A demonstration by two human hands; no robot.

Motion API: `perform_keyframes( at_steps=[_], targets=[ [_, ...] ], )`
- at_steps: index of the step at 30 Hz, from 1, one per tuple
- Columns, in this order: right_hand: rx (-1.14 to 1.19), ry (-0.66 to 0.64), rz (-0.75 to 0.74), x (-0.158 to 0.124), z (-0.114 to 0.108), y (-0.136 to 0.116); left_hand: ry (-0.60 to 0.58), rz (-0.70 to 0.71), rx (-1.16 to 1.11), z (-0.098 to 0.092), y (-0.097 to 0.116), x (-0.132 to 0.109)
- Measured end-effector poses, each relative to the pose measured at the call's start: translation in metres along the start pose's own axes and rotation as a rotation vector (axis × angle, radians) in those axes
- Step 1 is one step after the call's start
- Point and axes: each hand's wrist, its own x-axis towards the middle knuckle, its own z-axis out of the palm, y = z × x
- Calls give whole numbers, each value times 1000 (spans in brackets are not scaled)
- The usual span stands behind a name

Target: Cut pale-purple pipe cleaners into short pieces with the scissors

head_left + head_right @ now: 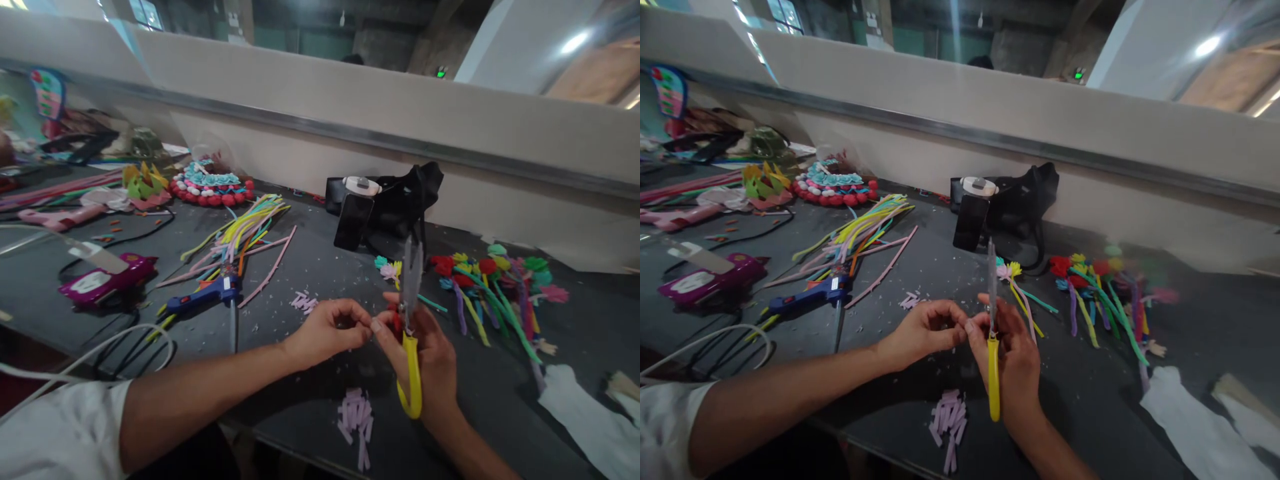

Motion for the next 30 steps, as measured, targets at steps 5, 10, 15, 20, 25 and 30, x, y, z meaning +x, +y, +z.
perform_keyframes(
  at_steps=[5, 10, 15, 20, 25, 30],
  targets=[
    [9, -14, 35, -1, -2, 2, 36, -35, 89, 3, 2, -3],
    [16, -61, 75, -1, 1, -2, 86, -106, -47, 5, -2, -2],
    [-104, -55, -17, -3, 4, 8, 191, -55, -245, 0, 7, 3],
    [-278, -129, -166, -7, 9, 28, 242, 29, -473, -10, 14, 10],
    [-321, -202, -235, -10, 10, 32, 295, 78, -503, -13, 12, 11],
    [-366, -187, -243, -11, 8, 34, 270, 149, -425, -16, 12, 11]
  ],
)
